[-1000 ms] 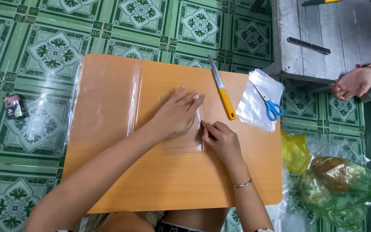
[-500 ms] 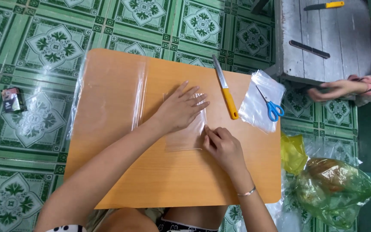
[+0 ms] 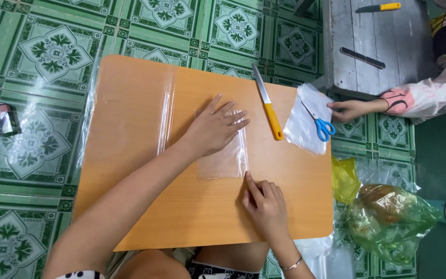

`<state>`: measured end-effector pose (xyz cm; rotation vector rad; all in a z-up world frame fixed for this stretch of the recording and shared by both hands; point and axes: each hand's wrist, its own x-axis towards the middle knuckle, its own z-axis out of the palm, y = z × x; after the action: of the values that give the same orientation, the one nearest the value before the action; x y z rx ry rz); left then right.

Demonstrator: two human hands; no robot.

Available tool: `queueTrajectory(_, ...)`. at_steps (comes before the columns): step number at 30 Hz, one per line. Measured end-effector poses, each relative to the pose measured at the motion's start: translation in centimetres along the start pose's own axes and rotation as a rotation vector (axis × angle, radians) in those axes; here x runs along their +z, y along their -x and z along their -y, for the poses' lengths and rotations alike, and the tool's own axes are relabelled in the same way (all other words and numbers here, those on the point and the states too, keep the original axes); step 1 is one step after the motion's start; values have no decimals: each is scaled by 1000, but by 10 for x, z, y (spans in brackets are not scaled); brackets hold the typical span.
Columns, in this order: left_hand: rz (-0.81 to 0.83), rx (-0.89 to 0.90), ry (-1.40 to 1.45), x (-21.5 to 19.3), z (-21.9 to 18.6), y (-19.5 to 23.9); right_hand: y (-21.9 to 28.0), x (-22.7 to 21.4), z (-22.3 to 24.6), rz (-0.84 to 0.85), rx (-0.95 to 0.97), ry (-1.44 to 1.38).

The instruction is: The person uses a utility knife to precisely cut and trim clear plastic sheets on a small wooden table.

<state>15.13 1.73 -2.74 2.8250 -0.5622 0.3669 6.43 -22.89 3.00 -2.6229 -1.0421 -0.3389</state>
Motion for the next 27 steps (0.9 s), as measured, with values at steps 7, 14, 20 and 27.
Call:
queueTrajectory(7,-87,-8,-1,-4,2,1,-5,-1,-16,-8,-28,-24)
queueTrajectory(14,245,-131,67,-13,0,-3,-96,24,-86,-127,90,107)
queueTrajectory(20,167,-126,72,-13,1,-6,-124,63,-122,-50,49,376)
queueTrajectory(27,196,-124,86,-11,4,-6,-94,27,-128,-31,280,157)
